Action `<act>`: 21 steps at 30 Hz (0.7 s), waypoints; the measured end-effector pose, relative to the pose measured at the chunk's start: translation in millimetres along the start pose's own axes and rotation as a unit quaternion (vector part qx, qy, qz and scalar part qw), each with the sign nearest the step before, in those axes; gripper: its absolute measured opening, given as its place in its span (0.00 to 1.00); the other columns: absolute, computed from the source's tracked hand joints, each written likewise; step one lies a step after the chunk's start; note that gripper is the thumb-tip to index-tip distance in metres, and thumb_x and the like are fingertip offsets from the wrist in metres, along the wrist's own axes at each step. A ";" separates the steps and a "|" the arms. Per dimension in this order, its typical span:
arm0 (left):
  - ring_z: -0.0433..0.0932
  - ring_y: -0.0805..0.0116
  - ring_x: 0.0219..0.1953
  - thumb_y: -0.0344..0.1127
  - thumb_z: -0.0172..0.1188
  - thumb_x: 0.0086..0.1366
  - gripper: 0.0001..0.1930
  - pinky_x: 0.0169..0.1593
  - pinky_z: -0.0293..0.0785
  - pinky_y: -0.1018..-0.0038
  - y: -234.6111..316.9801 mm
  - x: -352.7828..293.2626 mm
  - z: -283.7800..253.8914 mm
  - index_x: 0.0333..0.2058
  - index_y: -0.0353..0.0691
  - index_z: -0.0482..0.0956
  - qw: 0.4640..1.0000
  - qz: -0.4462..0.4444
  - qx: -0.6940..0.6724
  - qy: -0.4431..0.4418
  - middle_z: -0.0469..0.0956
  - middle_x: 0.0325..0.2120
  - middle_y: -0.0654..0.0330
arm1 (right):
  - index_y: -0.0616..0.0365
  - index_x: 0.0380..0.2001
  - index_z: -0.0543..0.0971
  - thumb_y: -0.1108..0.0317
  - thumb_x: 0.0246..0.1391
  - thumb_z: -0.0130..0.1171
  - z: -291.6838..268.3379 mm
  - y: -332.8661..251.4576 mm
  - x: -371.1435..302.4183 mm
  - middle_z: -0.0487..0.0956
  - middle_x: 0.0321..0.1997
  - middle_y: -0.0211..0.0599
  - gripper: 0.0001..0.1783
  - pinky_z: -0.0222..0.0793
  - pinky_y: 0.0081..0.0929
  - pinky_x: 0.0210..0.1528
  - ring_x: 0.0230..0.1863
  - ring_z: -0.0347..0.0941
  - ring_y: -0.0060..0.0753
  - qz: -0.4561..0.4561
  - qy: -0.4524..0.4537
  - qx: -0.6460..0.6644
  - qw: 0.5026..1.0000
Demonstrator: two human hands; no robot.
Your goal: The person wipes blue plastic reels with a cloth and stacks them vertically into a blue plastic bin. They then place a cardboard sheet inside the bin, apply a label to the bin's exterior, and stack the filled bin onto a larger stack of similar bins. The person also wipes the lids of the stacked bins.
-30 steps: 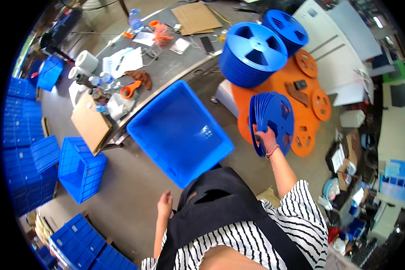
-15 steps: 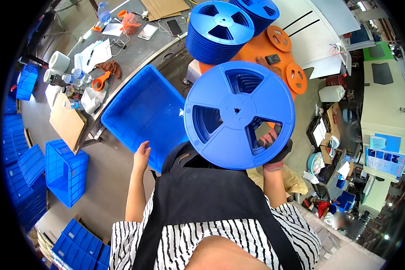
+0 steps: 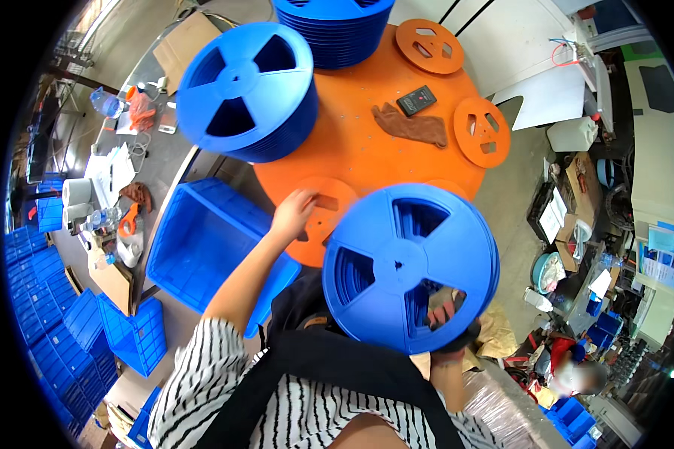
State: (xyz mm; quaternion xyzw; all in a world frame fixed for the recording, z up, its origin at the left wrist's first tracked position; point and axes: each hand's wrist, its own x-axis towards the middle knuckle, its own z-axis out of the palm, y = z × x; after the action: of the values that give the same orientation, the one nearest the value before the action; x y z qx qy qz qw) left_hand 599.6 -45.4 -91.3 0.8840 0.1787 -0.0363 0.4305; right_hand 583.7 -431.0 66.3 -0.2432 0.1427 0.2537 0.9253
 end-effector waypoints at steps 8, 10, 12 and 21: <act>0.61 0.50 0.64 0.29 0.56 0.59 0.24 0.64 0.61 0.57 37.8 284.3 211.7 0.56 0.50 0.71 0.967 0.116 0.225 -0.013 0.60 0.64 0.51 | 0.43 0.60 0.67 0.38 0.44 0.66 -65.6 -76.5 -14.0 0.70 0.23 0.27 0.42 0.60 0.34 0.34 0.25 0.64 0.32 -0.034 0.105 -0.052 0.993; 0.65 0.54 0.61 0.30 0.58 0.58 0.30 0.63 0.60 0.57 48.5 311.1 232.3 0.60 0.54 0.64 0.931 0.062 0.358 -0.028 0.66 0.60 0.53 | 0.43 0.60 0.67 0.39 0.42 0.67 -80.2 -80.8 -11.4 0.71 0.23 0.27 0.43 0.60 0.34 0.34 0.26 0.65 0.32 -0.045 0.100 -0.038 0.993; 0.73 0.52 0.53 0.33 0.57 0.60 0.18 0.58 0.65 0.56 29.9 320.9 231.3 0.51 0.46 0.73 0.944 0.010 0.324 -0.064 0.76 0.49 0.55 | 0.43 0.61 0.67 0.41 0.42 0.68 -71.9 -82.1 -2.0 0.72 0.22 0.28 0.43 0.60 0.35 0.34 0.26 0.66 0.32 -0.036 0.119 -0.034 0.992; 0.73 0.70 0.43 0.46 0.49 0.66 0.27 0.44 0.70 0.73 67.9 87.0 37.5 0.58 0.34 0.65 0.808 -0.049 -0.579 -0.099 0.73 0.38 0.62 | 0.45 0.59 0.67 0.41 0.51 0.58 -23.2 -61.6 51.6 0.65 0.21 0.24 0.35 0.56 0.29 0.32 0.21 0.59 0.25 -0.005 0.080 -0.007 0.997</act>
State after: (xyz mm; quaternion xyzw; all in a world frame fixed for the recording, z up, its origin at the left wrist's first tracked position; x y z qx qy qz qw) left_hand 707.8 -88.0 -83.0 0.4520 0.1662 -0.0344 0.8757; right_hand 656.5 -468.8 50.1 -0.2697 0.2139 0.2299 0.9103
